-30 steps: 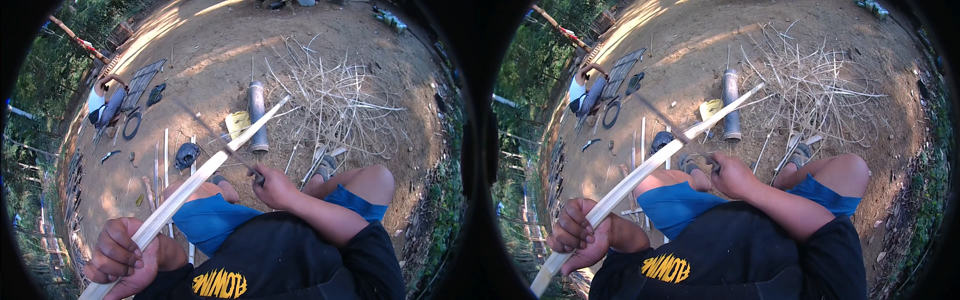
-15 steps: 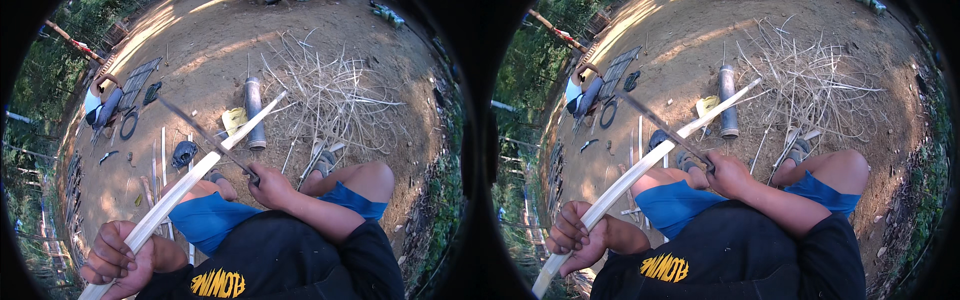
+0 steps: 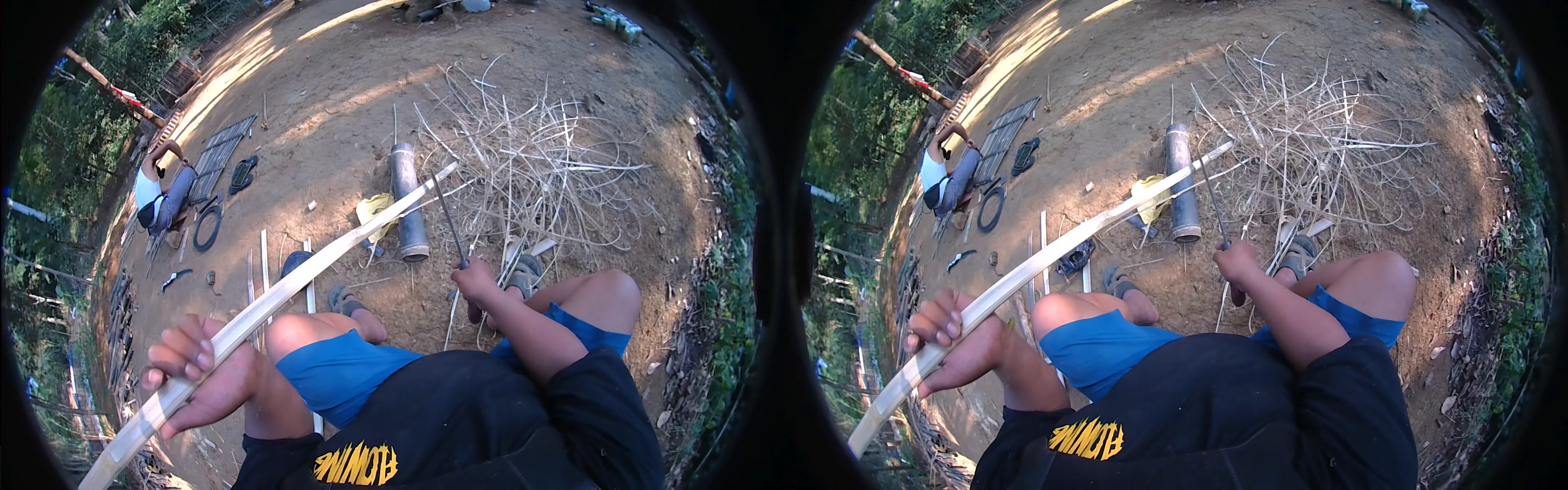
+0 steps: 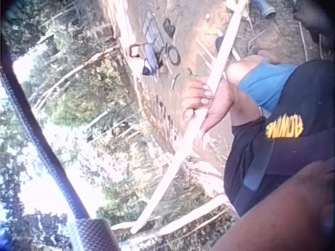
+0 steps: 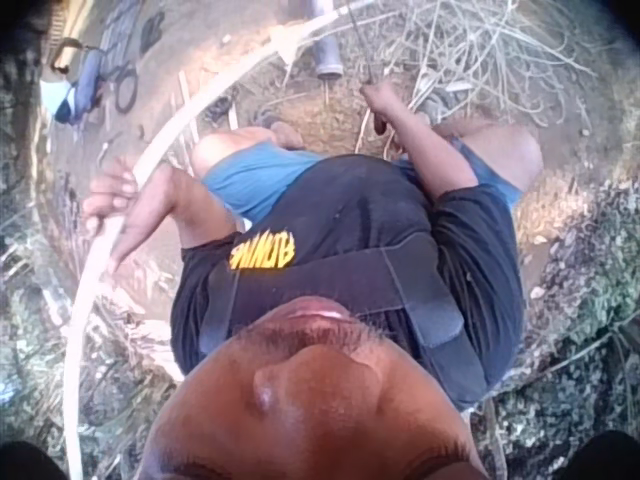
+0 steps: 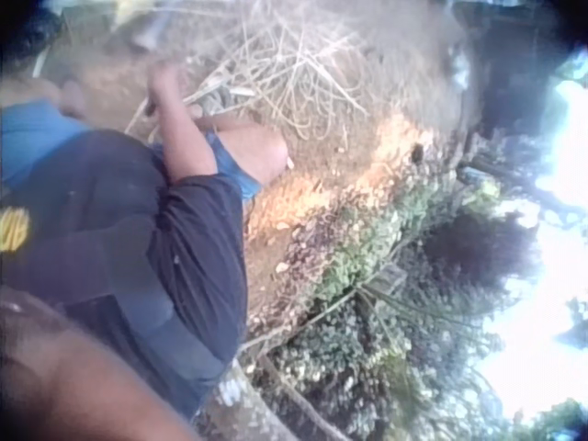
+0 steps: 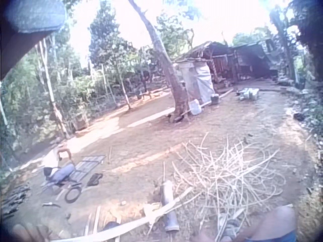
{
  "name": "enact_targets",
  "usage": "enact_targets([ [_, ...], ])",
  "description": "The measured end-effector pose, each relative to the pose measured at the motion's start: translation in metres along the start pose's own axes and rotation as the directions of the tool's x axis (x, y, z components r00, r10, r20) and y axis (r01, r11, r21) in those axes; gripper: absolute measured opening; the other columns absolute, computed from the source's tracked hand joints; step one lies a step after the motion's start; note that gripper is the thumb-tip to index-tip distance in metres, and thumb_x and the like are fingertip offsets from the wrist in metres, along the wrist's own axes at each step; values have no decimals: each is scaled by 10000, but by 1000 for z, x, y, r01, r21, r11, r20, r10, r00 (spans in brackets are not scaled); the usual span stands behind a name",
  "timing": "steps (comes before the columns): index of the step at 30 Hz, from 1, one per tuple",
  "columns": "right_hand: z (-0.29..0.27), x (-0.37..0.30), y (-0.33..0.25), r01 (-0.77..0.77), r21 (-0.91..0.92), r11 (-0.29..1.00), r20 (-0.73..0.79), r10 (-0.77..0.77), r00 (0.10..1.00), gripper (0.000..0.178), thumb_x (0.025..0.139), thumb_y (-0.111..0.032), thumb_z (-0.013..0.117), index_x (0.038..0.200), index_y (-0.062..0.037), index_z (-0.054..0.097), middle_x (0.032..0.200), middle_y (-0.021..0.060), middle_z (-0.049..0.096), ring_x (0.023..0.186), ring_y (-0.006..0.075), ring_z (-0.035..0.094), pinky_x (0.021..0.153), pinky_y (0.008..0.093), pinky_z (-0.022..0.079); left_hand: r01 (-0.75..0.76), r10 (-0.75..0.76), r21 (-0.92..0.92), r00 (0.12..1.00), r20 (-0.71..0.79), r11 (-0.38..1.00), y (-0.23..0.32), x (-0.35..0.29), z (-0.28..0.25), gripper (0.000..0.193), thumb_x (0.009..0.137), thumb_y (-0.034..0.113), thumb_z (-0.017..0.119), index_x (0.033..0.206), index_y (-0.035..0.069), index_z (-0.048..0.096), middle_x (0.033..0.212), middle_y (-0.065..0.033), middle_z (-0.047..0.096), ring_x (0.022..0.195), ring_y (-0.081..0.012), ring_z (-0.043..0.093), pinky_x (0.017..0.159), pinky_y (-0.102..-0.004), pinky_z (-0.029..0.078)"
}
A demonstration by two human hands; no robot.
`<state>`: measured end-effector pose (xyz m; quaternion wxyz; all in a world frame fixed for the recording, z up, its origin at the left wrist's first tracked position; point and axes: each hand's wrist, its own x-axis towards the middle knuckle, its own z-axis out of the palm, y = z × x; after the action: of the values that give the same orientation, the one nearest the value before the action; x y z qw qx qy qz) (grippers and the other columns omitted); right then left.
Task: The person holds a bamboo strip and uses a machete to shave down the surface and edges.
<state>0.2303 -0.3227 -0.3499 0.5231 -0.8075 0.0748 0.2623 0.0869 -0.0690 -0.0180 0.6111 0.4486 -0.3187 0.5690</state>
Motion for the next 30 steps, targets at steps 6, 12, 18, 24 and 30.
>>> enact_targets([
  [6,-1,-36,-32,157,-18,987,28,-156,987,335,787,-184,639,1095,-52,621,922,163,673,873,300,658,803,381,506,146,-147,25,989,29,989,-61,-26,-6,904,758,866,365,946,7,574,616,-68,452,534,-184,448,527,-317,377],
  [12,-9,-68,-87,291,25,956,98,-292,951,327,845,-188,639,1151,-85,587,723,76,601,649,187,578,646,337,474,376,-333,-142,907,257,916,-75,-23,-5,866,729,888,363,716,36,516,522,-45,434,456,-162,441,510,-308,377],
  [18,-12,-91,-123,411,-21,911,168,-402,900,366,817,-178,616,1157,-50,575,855,206,661,856,370,655,752,442,508,406,-390,-68,904,177,911,-76,-17,10,747,730,859,435,674,116,485,497,34,348,420,-93,343,470,-235,263],
  [24,-4,-115,-153,731,-41,681,207,-710,673,289,828,-169,640,1087,-56,578,800,209,651,801,384,652,695,469,510,404,-388,-88,909,154,911,-74,-22,12,720,826,800,362,721,94,459,563,7,366,501,-112,398,532,-272,335],
  [30,9,-65,-128,561,-10,828,105,-557,824,246,808,-113,602,1046,-50,590,788,214,646,772,382,652,693,452,501,458,-449,-102,888,100,883,-69,-25,11,635,830,748,470,650,144,390,537,47,325,440,-74,322,487,-242,258],
])
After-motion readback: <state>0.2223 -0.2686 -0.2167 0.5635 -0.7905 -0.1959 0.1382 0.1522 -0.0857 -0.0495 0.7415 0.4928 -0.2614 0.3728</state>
